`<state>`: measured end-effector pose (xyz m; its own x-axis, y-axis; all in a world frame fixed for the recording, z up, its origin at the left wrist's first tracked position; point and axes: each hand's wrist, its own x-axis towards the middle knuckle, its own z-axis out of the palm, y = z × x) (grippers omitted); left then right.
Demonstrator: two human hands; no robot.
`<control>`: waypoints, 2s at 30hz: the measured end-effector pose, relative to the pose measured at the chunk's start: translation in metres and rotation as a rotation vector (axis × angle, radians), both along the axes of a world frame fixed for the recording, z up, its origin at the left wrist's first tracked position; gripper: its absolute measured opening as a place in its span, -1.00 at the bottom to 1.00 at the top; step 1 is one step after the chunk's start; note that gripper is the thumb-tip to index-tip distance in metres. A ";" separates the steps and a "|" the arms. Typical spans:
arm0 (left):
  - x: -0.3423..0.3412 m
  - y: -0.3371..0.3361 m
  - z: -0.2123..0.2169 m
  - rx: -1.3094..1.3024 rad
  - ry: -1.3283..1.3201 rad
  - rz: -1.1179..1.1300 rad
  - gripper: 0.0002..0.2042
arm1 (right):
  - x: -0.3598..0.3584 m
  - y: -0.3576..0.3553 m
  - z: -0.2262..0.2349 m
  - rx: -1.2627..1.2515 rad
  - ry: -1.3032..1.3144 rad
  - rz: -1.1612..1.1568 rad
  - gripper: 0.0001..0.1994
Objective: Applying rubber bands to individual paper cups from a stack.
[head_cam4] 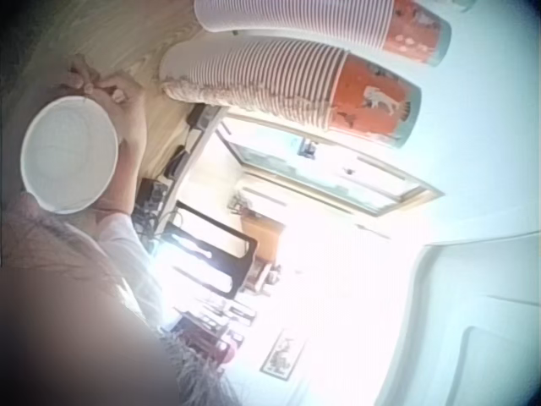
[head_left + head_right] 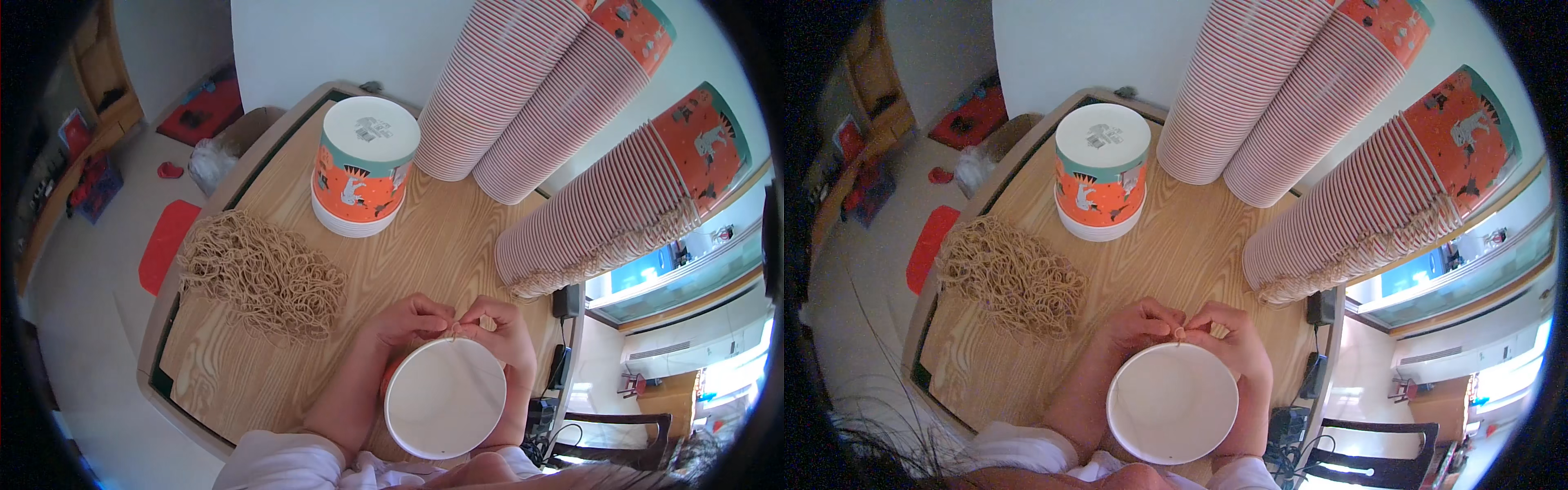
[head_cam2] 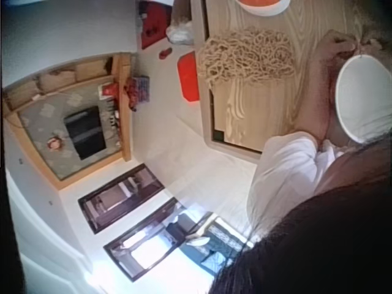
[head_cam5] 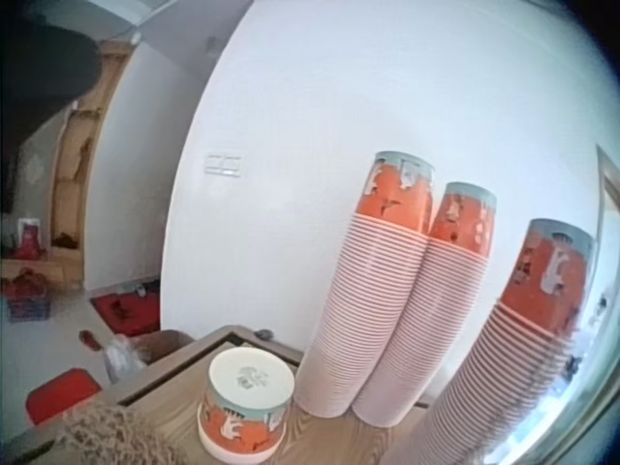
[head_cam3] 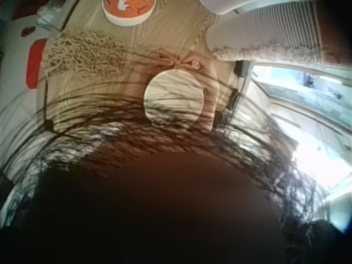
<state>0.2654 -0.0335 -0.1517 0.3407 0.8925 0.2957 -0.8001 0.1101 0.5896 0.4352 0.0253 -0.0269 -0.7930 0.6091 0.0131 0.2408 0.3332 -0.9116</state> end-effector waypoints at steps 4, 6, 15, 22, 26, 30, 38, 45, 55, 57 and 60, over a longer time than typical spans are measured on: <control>-0.004 -0.004 0.005 -0.033 0.143 0.034 -0.79 | 0.006 0.000 0.000 0.041 -0.053 -0.081 -0.87; -0.005 -0.005 0.009 -0.078 0.177 0.042 -0.79 | 0.009 -0.002 0.003 0.058 -0.053 -0.085 -0.87; -0.003 0.002 0.010 -0.092 0.341 0.052 -0.80 | 0.003 -0.005 0.003 0.024 -0.029 -0.097 -0.88; 0.000 0.002 0.013 -0.058 0.261 0.071 -0.86 | 0.002 -0.001 -0.006 -0.071 0.050 -0.054 -0.88; 0.001 0.002 0.013 -0.072 0.226 0.067 -0.90 | 0.003 0.001 -0.009 -0.132 0.077 -0.027 -0.87; 0.004 0.003 0.009 -0.097 0.183 0.088 -0.91 | 0.003 0.002 -0.013 -0.260 0.112 -0.013 -0.88; 0.007 0.004 0.008 -0.121 0.201 0.117 -0.93 | 0.002 0.004 -0.015 -0.300 0.112 0.005 -0.89; 0.006 0.003 0.004 -0.112 0.106 0.095 -0.89 | 0.003 0.004 -0.014 -0.292 0.131 -0.007 -0.91; 0.007 0.005 -0.005 -0.101 -0.083 0.075 -0.88 | 0.001 0.001 -0.008 -0.083 0.018 -0.065 -0.91; 0.006 0.003 -0.001 -0.095 -0.056 0.072 -0.87 | 0.002 0.002 -0.010 -0.052 0.013 -0.065 -0.92; 0.002 -0.003 0.013 -0.091 0.041 -0.023 -0.83 | 0.003 0.002 -0.009 -0.016 -0.009 -0.068 -0.92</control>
<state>0.2675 -0.0368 -0.1389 0.3716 0.9068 0.1991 -0.7722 0.1828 0.6085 0.4386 0.0278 -0.0363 -0.7497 0.6618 -0.0036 0.2706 0.3016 -0.9143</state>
